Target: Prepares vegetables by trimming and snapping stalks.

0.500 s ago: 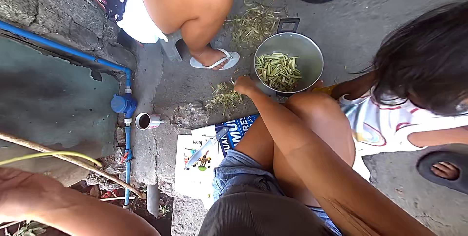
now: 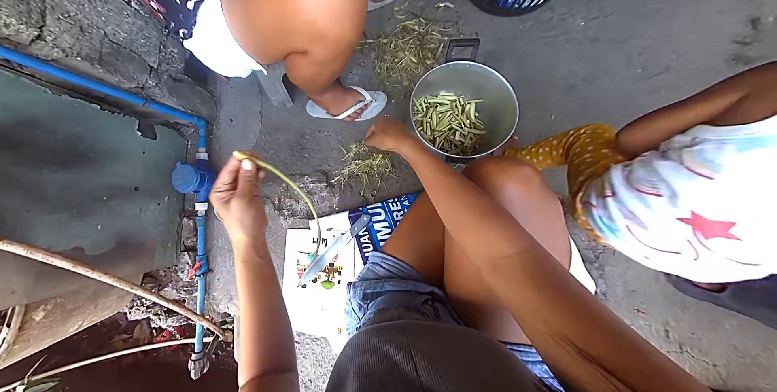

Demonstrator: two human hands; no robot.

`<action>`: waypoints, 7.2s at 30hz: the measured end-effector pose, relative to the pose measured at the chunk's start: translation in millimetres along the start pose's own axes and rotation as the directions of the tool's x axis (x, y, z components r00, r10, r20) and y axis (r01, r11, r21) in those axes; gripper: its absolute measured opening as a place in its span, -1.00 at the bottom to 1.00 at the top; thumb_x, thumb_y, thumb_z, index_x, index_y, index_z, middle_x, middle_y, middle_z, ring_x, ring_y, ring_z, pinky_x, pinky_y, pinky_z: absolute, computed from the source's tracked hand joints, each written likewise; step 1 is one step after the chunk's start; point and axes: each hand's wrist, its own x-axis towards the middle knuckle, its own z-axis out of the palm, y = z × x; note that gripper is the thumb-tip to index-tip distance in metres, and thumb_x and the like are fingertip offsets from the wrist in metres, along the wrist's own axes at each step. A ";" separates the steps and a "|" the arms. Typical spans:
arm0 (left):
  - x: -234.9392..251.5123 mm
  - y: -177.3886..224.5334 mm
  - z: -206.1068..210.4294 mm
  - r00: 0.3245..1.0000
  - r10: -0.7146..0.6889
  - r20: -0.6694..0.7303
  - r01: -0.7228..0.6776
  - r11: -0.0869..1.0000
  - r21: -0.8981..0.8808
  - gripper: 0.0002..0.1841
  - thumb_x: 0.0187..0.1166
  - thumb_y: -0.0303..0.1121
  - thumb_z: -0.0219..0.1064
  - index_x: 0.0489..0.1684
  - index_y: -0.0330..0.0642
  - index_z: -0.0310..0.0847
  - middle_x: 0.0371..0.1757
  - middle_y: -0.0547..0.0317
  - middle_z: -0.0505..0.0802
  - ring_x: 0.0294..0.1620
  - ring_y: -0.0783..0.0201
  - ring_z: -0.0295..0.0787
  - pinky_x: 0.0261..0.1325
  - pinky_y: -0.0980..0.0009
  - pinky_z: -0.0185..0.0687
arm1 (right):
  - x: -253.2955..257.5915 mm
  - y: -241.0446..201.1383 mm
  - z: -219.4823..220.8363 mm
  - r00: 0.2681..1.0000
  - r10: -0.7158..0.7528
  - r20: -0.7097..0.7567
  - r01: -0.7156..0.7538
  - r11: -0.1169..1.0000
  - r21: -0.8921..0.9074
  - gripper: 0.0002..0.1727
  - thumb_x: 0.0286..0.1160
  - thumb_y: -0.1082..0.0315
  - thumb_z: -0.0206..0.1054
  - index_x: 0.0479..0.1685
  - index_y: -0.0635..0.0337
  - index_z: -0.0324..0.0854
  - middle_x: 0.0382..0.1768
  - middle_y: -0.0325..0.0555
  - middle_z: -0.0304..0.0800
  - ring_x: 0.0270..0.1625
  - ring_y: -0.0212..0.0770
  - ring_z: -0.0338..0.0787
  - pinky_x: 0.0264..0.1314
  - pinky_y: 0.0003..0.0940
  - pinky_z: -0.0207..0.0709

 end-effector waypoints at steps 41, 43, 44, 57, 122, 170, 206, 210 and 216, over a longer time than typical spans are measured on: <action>-4.4 5.0 65.6 0.928 -0.149 0.341 -0.150 0.690 0.708 -0.85 0.57 -0.37 0.44 -0.05 -0.11 0.90 -0.16 0.21 0.88 -0.36 0.43 0.73 -0.26 0.41 0.66 | -99.9 -50.7 -13.9 0.383 -0.886 -0.262 0.763 0.463 -0.451 -0.84 0.58 0.54 0.29 -0.19 0.30 0.82 -0.12 0.08 0.76 0.05 0.08 0.75 0.21 -0.14 0.65; -3.8 5.5 66.0 0.922 -0.118 0.370 -0.194 0.686 0.701 -0.86 0.57 -0.38 0.44 -0.05 -0.13 0.89 -0.16 0.19 0.88 -0.36 0.42 0.73 -0.27 0.42 0.65 | -98.5 -49.6 -14.0 0.375 -0.886 -0.272 0.774 0.461 -0.435 -0.84 0.59 0.53 0.28 -0.19 0.31 0.81 -0.15 0.09 0.76 0.02 0.08 0.76 0.15 -0.14 0.67; -3.9 5.8 66.2 0.919 -0.093 0.384 -0.222 0.681 0.697 -0.86 0.58 -0.39 0.44 -0.04 -0.14 0.88 -0.15 0.17 0.88 -0.35 0.41 0.75 -0.26 0.42 0.68 | -96.9 -49.1 -14.2 0.372 -0.884 -0.285 0.788 0.462 -0.407 -0.84 0.57 0.53 0.28 -0.21 0.32 0.81 -0.18 0.10 0.77 -0.01 0.10 0.78 0.11 -0.13 0.67; -2.4 0.4 70.6 0.943 0.098 0.318 -0.280 0.752 0.597 -0.83 0.64 -0.38 0.39 -0.02 -0.23 0.85 -0.10 0.14 0.88 -0.18 0.50 0.80 -0.05 0.58 0.72 | -93.4 -57.2 -11.7 0.766 -0.516 -0.384 0.627 0.464 0.626 -0.93 0.51 0.52 0.41 -0.20 0.33 0.79 -0.30 -0.19 0.78 -0.34 -0.51 0.66 -0.23 -0.60 0.57; 11.2 -4.8 58.9 0.991 -0.078 0.113 0.086 0.994 -0.071 -0.80 0.68 -0.52 0.25 -0.09 -0.14 0.85 -0.17 0.35 0.89 -0.19 0.50 0.78 0.04 0.52 0.73 | -74.4 -51.9 -1.4 0.873 -0.406 -0.271 0.473 0.570 0.671 -0.91 0.48 0.51 0.39 -0.27 0.38 0.77 -0.03 0.03 0.76 0.01 -0.29 0.68 0.08 -0.37 0.56; 6.6 16.5 35.1 0.986 0.075 0.148 -0.065 0.996 -0.069 -0.84 0.67 -0.43 0.32 -0.08 -0.04 0.87 -0.07 0.40 0.88 -0.15 0.54 0.75 -0.02 0.59 0.68 | -117.6 -98.9 14.0 0.476 -0.622 -0.622 0.847 0.516 0.133 -0.88 0.45 0.38 0.46 -0.25 0.10 0.93 -0.06 -0.10 0.71 0.11 -0.13 0.60 0.17 -0.20 0.46; -8.4 84.9 -114.1 0.712 0.562 -0.421 -0.228 0.752 0.618 -0.83 0.71 -0.63 0.10 0.01 -0.55 0.59 -0.23 0.22 0.74 -0.22 0.49 0.67 -0.07 0.51 0.62 | 22.9 36.1 42.4 0.963 0.267 0.040 -0.267 0.964 -0.009 -0.64 0.66 0.23 0.23 0.17 0.28 0.78 0.31 0.31 0.72 0.47 0.29 0.64 0.43 0.37 0.44; -7.1 48.1 -81.1 0.862 0.468 -0.194 -0.270 0.749 0.605 -0.81 0.75 -0.49 0.14 0.03 -0.39 0.65 -0.12 0.38 0.79 -0.11 0.60 0.69 0.01 0.54 0.62 | 15.5 22.4 29.8 0.971 0.227 -0.079 -0.237 0.955 -0.176 -0.66 0.44 0.27 0.47 0.03 0.38 0.76 0.35 0.33 0.67 0.58 0.35 0.49 0.41 0.42 0.41; -0.1 -12.6 -21.7 0.976 0.207 0.065 -0.213 0.852 0.478 -0.78 0.68 -0.45 0.28 0.06 -0.45 0.73 0.05 0.12 0.81 0.01 0.52 0.73 0.15 0.50 0.67 | 7.4 5.3 5.4 0.990 0.069 0.121 -0.044 0.978 -0.203 -0.52 0.52 0.40 0.34 0.48 0.19 0.66 0.52 0.39 0.52 0.60 0.39 0.45 0.48 0.46 0.34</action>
